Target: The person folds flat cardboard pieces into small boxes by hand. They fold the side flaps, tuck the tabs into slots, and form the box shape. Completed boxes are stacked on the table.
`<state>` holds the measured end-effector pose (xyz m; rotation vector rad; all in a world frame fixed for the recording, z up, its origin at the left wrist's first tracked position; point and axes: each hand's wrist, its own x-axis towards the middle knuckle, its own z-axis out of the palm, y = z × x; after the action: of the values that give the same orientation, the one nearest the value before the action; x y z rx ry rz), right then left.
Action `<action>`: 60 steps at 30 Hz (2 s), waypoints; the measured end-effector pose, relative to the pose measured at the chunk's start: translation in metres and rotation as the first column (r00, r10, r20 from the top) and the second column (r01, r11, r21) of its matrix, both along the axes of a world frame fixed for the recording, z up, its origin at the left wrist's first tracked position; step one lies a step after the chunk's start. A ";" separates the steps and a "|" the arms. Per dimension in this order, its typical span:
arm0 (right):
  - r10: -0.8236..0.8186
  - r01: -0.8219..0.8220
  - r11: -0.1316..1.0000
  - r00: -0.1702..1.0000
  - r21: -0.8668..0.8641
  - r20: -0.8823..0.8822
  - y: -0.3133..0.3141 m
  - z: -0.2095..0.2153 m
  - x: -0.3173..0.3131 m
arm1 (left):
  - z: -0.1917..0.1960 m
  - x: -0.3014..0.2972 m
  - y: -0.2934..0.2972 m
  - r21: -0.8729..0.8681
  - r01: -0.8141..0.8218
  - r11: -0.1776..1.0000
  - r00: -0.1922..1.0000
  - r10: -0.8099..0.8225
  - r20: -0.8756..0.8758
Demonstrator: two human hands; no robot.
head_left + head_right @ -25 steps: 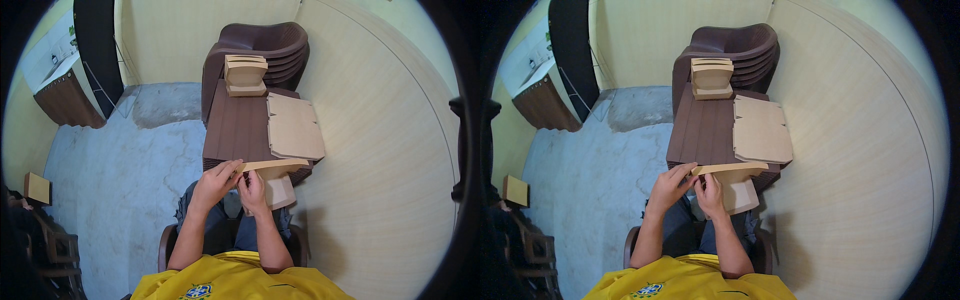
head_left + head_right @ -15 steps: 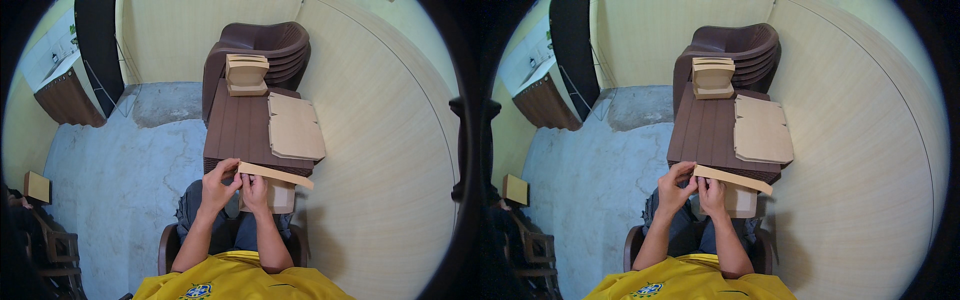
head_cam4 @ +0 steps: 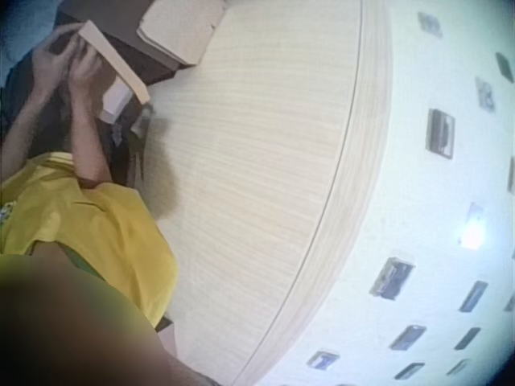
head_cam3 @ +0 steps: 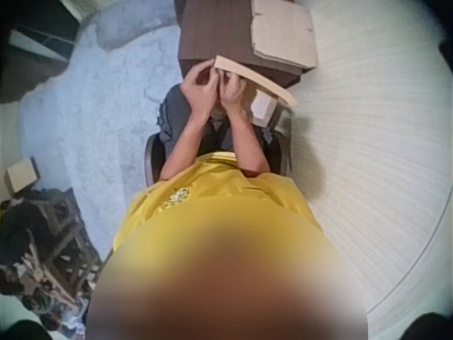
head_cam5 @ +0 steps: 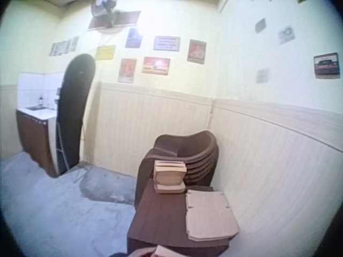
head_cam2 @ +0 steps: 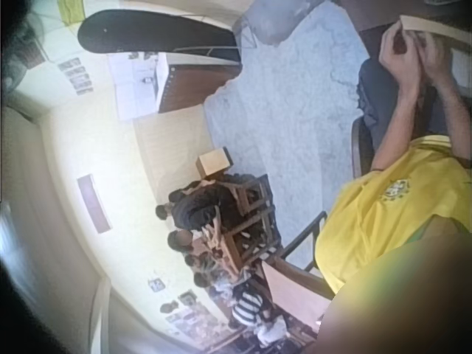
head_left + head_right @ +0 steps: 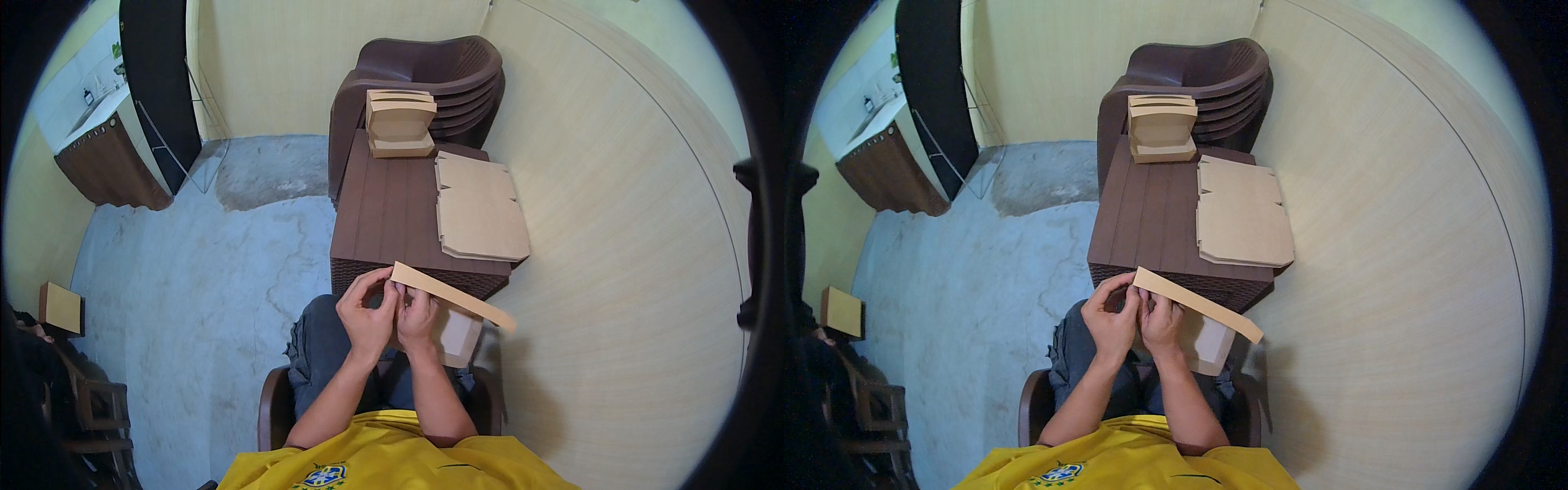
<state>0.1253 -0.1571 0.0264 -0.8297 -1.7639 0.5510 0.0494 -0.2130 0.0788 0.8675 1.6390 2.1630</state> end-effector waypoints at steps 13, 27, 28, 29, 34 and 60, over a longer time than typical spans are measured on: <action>0.061 -0.253 0.928 0.829 -0.275 -0.556 -0.005 0.000 -0.004 | 0.011 -0.006 -0.012 0.106 0.267 0.958 0.959 -0.253 -0.130; 0.173 -0.444 0.833 0.777 -0.332 -0.605 -0.011 0.041 0.015 | 0.027 -0.009 -0.024 -0.016 0.238 0.971 0.945 -0.235 -0.228; 0.201 -0.474 0.827 0.751 -0.302 -0.629 -0.009 0.041 0.015 | 0.027 -0.009 -0.023 -0.015 0.232 0.973 0.960 -0.231 -0.159; 0.196 -0.458 0.826 0.779 -0.328 -0.595 -0.008 0.040 0.015 | 0.028 -0.008 -0.022 0.015 0.229 0.973 0.969 -0.227 -0.102; 0.135 -0.371 0.860 0.827 -0.349 -0.546 -0.007 0.047 0.009 | 0.029 -0.020 -0.021 -0.018 0.229 0.973 0.928 -0.224 -0.298; -0.106 0.144 0.955 0.982 -0.260 0.155 0.067 0.075 0.085 | -0.012 -0.051 -0.030 0.048 0.253 0.966 0.905 -0.254 0.342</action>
<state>0.2107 -0.0897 0.1018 -1.1883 -1.7699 0.6724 -0.0012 -0.2434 0.0673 0.6151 1.2757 1.9984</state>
